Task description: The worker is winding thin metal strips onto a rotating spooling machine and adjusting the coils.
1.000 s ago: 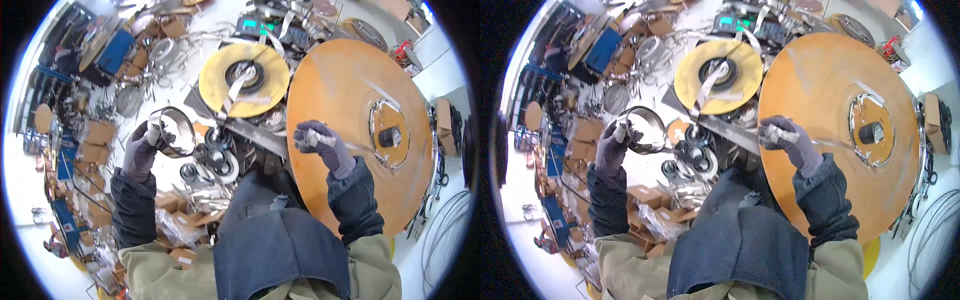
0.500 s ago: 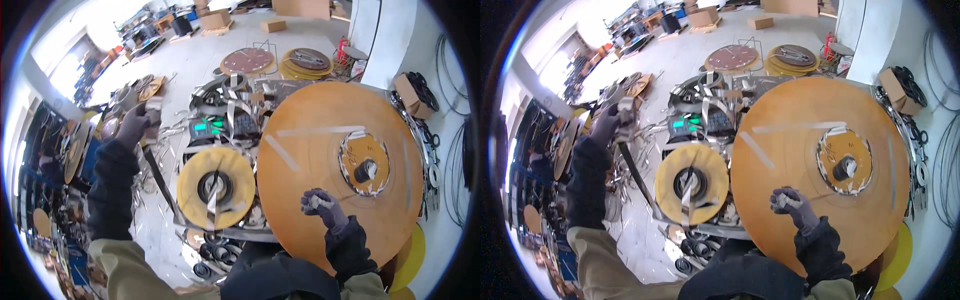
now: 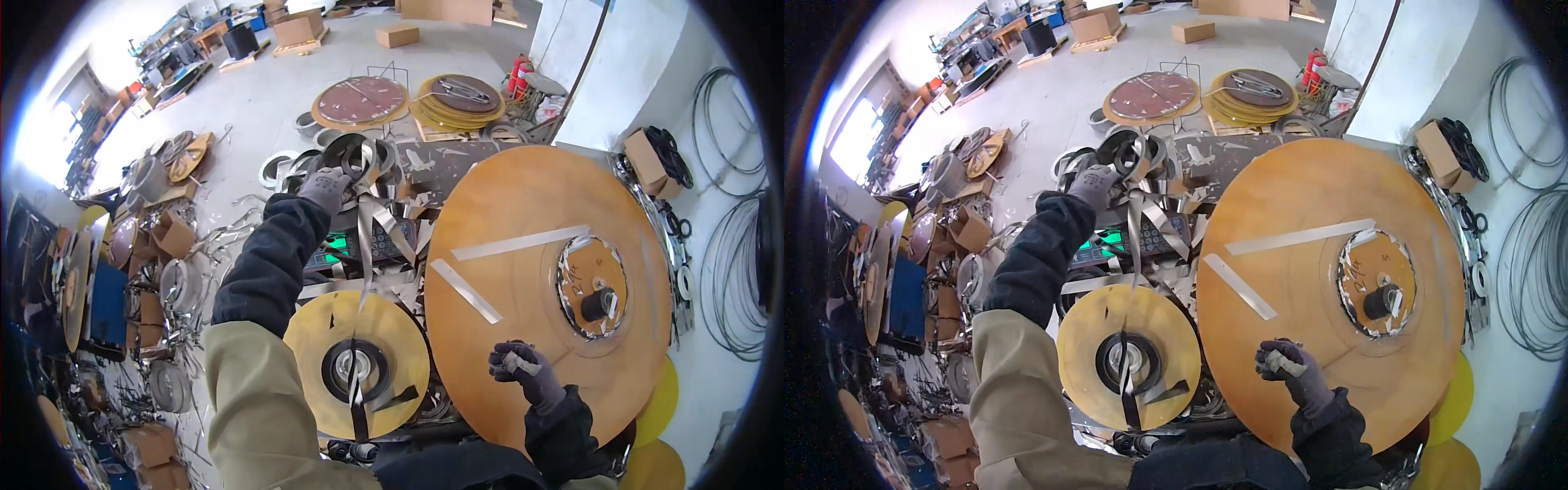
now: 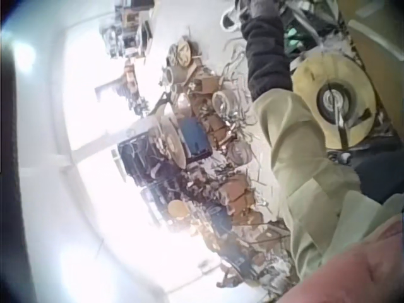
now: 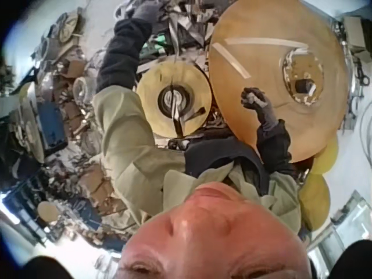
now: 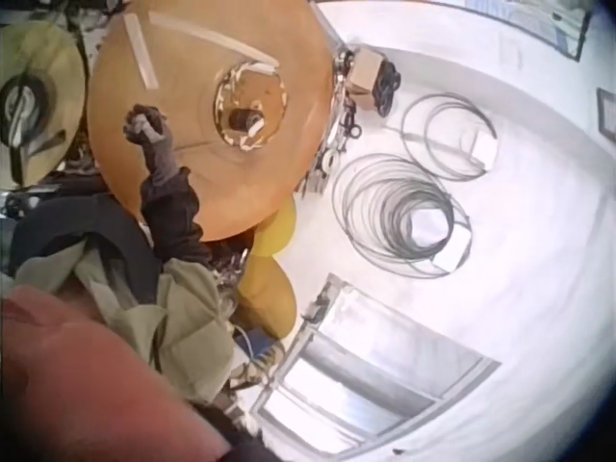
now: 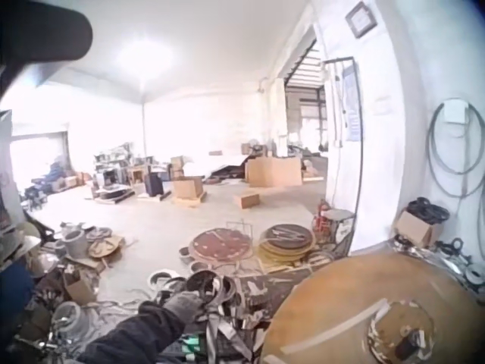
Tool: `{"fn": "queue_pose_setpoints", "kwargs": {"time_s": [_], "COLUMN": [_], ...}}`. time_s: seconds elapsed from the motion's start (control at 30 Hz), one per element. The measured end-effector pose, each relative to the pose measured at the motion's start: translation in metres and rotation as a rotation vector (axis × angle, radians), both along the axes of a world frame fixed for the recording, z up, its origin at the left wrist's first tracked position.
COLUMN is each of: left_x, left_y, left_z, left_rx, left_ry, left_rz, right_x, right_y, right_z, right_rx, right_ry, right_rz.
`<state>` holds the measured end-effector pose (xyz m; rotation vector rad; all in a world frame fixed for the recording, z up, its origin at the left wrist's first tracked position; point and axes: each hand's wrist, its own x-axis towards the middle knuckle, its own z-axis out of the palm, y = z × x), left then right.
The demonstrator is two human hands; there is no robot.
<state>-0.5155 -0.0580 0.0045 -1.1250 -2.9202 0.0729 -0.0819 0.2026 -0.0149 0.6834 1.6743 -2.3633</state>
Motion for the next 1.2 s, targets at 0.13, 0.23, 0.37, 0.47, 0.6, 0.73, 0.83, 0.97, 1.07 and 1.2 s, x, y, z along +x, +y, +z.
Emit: {"fn": "queue_pose_setpoints", "kwargs": {"time_s": [0.13,0.23,0.37,0.47,0.6,0.73,0.83,0.97,1.07,1.2], "left_x": [-0.002,0.005,0.006,-0.008,-0.025,-0.021,-0.024,-0.017,-0.004,0.004], "left_y": [-0.012,-0.012,-0.012,-0.021,-0.032,-0.032,-0.032,-0.016,-0.002,0.02], "left_z": [-0.004,0.007,0.031,0.049,0.067,0.068,0.056,0.05,0.044,0.023], "left_rx": [-0.012,-0.014,0.072,0.179,0.293,0.303,0.28,0.227,0.177,0.201], "left_ry": [0.072,0.088,0.014,0.027,-0.062,-0.083,-0.072,-0.043,-0.1,-0.116], "left_rz": [-0.1,-0.043,-0.035,-0.075,-0.022,0.012,0.032,0.013,0.028,0.2], "right_x": [-0.007,-0.015,-0.025,-0.031,-0.035,-0.038,-0.037,-0.036,-0.033,-0.032], "right_y": [-0.006,-0.011,-0.021,-0.024,-0.026,-0.027,-0.024,-0.021,-0.02,-0.019], "right_z": [-0.007,-0.01,-0.006,-0.008,-0.007,-0.002,-0.004,-0.001,-0.004,-0.003], "right_rx": [0.017,-0.055,0.005,0.005,-0.058,-0.015,-0.02,-0.012,-0.012,-0.069], "right_ry": [-0.061,-0.065,-0.087,-0.078,-0.051,-0.082,-0.067,-0.083,-0.065,-0.053], "right_rz": [-0.005,0.017,0.043,0.061,0.085,0.095,0.092,0.071,0.06,0.028]}}
